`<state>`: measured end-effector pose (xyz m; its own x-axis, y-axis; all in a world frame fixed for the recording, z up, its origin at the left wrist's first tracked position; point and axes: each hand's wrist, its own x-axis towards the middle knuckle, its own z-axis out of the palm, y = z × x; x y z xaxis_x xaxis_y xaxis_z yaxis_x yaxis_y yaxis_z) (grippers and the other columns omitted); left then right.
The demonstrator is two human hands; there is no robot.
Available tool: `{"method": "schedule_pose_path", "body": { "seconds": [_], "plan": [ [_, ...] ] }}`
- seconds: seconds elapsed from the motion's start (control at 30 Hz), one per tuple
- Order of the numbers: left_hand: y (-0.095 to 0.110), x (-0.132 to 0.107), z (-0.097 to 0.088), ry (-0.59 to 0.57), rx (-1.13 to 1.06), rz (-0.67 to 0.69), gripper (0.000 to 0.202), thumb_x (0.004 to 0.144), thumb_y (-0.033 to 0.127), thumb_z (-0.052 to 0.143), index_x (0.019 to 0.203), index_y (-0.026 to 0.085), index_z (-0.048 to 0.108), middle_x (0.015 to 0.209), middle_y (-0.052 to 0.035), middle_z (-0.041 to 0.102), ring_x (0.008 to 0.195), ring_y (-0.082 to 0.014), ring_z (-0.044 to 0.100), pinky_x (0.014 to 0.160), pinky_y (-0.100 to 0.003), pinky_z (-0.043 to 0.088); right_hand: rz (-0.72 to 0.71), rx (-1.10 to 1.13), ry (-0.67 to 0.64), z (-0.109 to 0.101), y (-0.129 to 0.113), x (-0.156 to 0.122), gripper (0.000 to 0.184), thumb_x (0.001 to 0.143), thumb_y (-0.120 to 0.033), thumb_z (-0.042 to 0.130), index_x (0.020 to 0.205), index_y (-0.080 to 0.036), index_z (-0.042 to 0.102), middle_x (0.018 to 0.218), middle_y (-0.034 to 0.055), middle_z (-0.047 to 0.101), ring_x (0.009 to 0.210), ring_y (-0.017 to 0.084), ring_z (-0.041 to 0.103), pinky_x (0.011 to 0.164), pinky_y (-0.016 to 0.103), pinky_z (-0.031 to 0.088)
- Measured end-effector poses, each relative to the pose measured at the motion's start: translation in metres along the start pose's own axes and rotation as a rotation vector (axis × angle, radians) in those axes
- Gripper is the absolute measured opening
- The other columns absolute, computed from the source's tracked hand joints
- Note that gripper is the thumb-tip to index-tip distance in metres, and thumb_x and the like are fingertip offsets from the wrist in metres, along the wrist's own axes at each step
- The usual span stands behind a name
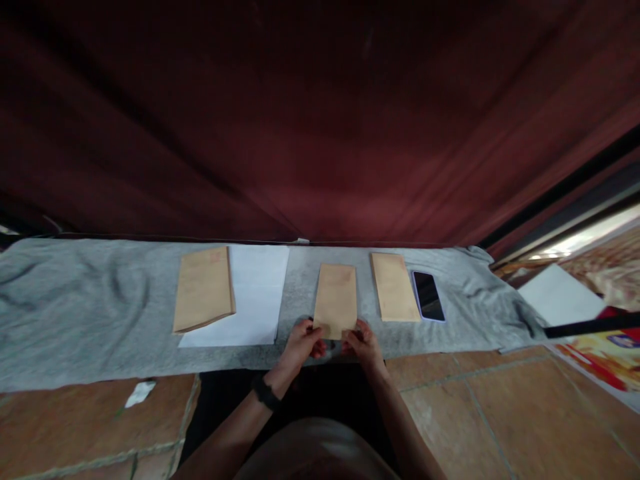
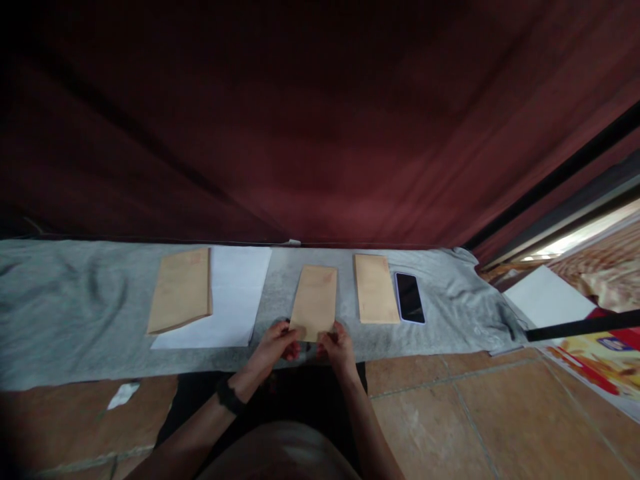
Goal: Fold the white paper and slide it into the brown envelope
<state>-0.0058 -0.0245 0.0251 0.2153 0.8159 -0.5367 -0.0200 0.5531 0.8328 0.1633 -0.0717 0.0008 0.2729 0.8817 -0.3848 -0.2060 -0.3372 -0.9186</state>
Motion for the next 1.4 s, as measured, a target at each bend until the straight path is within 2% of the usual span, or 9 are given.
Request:
{"method": "schedule_pose_path", "body": {
  "seconds": [0.23, 0.4, 0.63, 0.77, 1.0, 1.3, 1.4],
  "plan": [
    [0.004, -0.002, -0.003, -0.045, -0.011, -0.038, 0.04, 0.068, 0.047, 0.081, 0.083, 0.018, 0.058, 0.056, -0.0025, 0.067, 0.045, -0.0152, 0.065, 0.042, -0.02, 0.046, 0.037, -0.016, -0.01, -0.007, -0.006, 0.0, 0.052, 0.063, -0.06, 0.078, 0.097, -0.023, 0.067, 0.066, -0.0015, 0.067, 0.054, 0.019, 0.065, 0.05, 0.031, 0.056],
    [0.006, -0.005, -0.004, -0.064, -0.017, -0.039, 0.039, 0.07, 0.045, 0.081, 0.087, 0.017, 0.06, 0.058, -0.0025, 0.068, 0.047, -0.0154, 0.066, 0.044, -0.02, 0.048, 0.052, -0.036, -0.007, -0.009, -0.005, 0.0, 0.046, 0.063, -0.059, 0.078, 0.089, -0.023, 0.067, 0.065, -0.0006, 0.068, 0.052, 0.019, 0.064, 0.05, 0.031, 0.056],
    [0.01, -0.005, -0.004, -0.109, -0.02, -0.057, 0.043, 0.067, 0.044, 0.085, 0.09, 0.014, 0.064, 0.063, -0.0052, 0.071, 0.049, -0.0154, 0.067, 0.045, -0.02, 0.048, 0.027, -0.057, 0.037, -0.01, -0.005, 0.001, 0.05, 0.067, -0.053, 0.074, 0.103, -0.02, 0.064, 0.062, -0.0021, 0.068, 0.046, 0.016, 0.06, 0.045, 0.027, 0.051],
    [0.01, -0.002, -0.001, -0.117, 0.003, -0.047, 0.043, 0.065, 0.043, 0.086, 0.088, 0.012, 0.067, 0.06, -0.0052, 0.07, 0.044, -0.0123, 0.063, 0.043, -0.019, 0.046, -0.019, -0.082, 0.031, -0.007, -0.006, -0.001, 0.056, 0.07, -0.051, 0.072, 0.114, -0.018, 0.061, 0.062, -0.0038, 0.066, 0.047, 0.015, 0.058, 0.045, 0.026, 0.049],
    [0.006, 0.001, 0.0, -0.1, 0.011, -0.06, 0.037, 0.068, 0.039, 0.084, 0.087, 0.013, 0.067, 0.058, -0.0053, 0.07, 0.044, -0.0139, 0.064, 0.042, -0.019, 0.044, -0.099, -0.23, 0.073, 0.0, -0.008, -0.004, 0.058, 0.074, -0.043, 0.07, 0.125, -0.017, 0.059, 0.061, -0.0054, 0.064, 0.042, 0.012, 0.052, 0.04, 0.023, 0.043],
    [0.008, 0.002, -0.004, -0.108, -0.005, -0.105, 0.033, 0.07, 0.037, 0.081, 0.085, 0.014, 0.064, 0.061, -0.0084, 0.072, 0.048, -0.0173, 0.068, 0.04, -0.019, 0.043, -0.043, -0.18, 0.062, -0.011, -0.002, 0.003, 0.062, 0.079, -0.051, 0.063, 0.13, -0.016, 0.058, 0.062, -0.0015, 0.067, 0.044, 0.016, 0.058, 0.042, 0.026, 0.048],
    [0.008, 0.002, -0.005, -0.106, -0.014, -0.108, 0.034, 0.069, 0.038, 0.082, 0.084, 0.015, 0.062, 0.06, -0.008, 0.071, 0.047, -0.0171, 0.067, 0.04, -0.019, 0.042, -0.146, -0.319, 0.106, -0.013, -0.001, -0.002, 0.053, 0.086, -0.05, 0.057, 0.127, -0.017, 0.061, 0.067, 0.002, 0.067, 0.051, 0.02, 0.061, 0.049, 0.03, 0.052]
  ]
}}
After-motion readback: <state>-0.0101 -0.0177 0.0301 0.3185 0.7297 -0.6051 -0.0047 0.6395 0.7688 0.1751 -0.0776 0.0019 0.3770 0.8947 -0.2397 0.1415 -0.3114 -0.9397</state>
